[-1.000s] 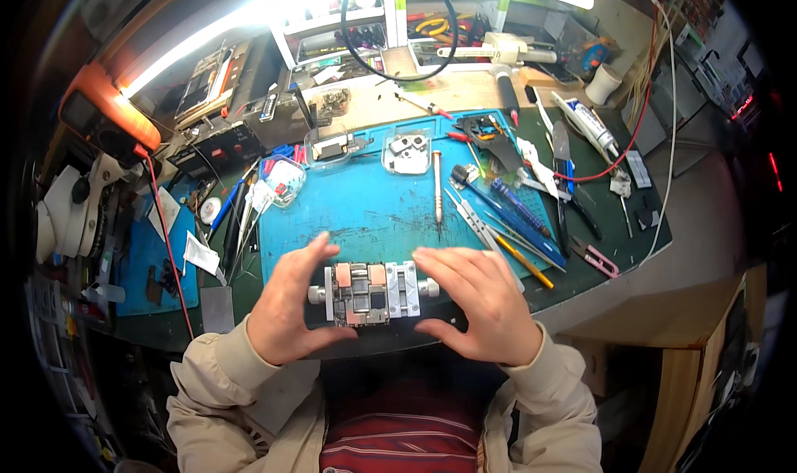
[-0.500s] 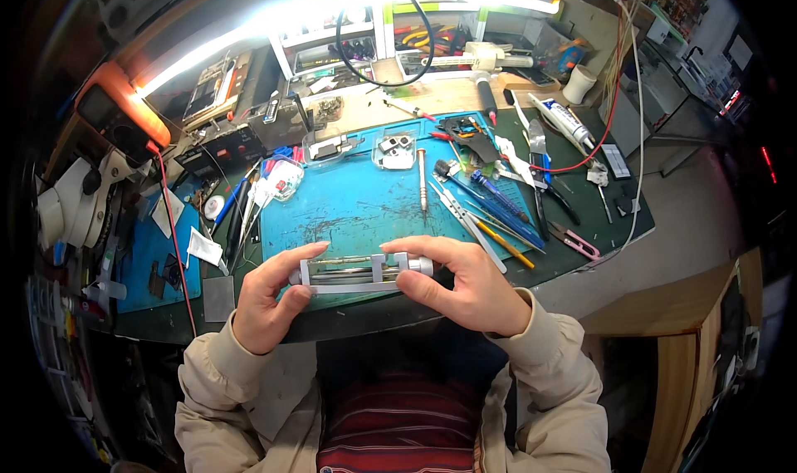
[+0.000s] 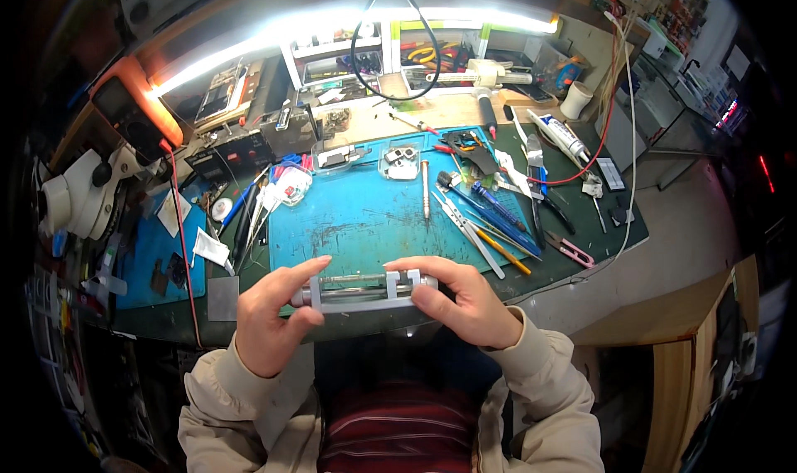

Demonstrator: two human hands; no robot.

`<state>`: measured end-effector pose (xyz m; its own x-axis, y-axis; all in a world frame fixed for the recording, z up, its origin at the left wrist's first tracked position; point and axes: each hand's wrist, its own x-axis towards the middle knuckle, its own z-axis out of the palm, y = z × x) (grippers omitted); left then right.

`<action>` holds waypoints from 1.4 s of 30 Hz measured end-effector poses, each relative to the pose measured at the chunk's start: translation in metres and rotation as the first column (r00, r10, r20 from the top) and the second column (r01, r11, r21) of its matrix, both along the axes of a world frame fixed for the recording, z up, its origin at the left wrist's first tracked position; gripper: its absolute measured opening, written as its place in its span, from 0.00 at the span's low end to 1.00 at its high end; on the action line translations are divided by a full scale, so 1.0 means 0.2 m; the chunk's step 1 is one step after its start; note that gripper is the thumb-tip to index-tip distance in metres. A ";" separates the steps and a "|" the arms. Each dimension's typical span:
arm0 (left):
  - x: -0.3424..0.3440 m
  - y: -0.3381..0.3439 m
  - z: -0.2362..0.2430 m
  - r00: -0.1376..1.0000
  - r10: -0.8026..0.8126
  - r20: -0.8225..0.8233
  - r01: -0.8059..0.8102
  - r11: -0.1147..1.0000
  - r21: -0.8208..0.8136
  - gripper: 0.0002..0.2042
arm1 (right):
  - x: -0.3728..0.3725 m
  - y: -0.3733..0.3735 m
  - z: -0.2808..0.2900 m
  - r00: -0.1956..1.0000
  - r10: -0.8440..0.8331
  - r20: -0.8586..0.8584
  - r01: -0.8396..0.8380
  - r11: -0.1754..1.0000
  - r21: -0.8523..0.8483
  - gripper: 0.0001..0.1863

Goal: The person uses a hot air gun and tweezers to work on a small electronic component clamped on a workbench. They heat the component and manipulate small parts with tweezers, then inspect the result.

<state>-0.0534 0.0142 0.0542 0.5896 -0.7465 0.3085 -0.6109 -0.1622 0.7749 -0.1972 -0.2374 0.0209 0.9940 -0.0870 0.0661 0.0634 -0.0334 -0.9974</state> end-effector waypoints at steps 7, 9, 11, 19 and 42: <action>0.00 0.02 -0.04 0.986 0.006 0.168 0.007 0.997 -0.076 0.34 | 0.00 -0.02 -0.01 0.997 0.031 0.066 -0.023 0.992 -0.122 0.25; 0.00 0.01 -0.03 0.985 0.005 0.175 0.009 0.997 -0.080 0.34 | 0.00 -0.02 -0.01 0.997 0.034 0.070 -0.025 0.992 -0.123 0.25; 0.01 0.01 -0.03 0.985 0.005 0.175 0.010 0.996 -0.087 0.34 | 0.01 -0.02 -0.01 0.996 0.036 0.077 -0.027 0.993 -0.115 0.26; 0.01 0.01 -0.03 0.984 0.006 0.176 0.011 0.995 -0.097 0.34 | 0.02 -0.02 -0.01 0.997 0.045 0.064 -0.038 0.994 -0.098 0.26; 0.01 0.00 -0.02 0.981 0.060 0.182 -0.042 0.994 -0.101 0.34 | 0.02 -0.01 -0.05 0.995 0.079 0.053 -0.080 0.997 0.015 0.25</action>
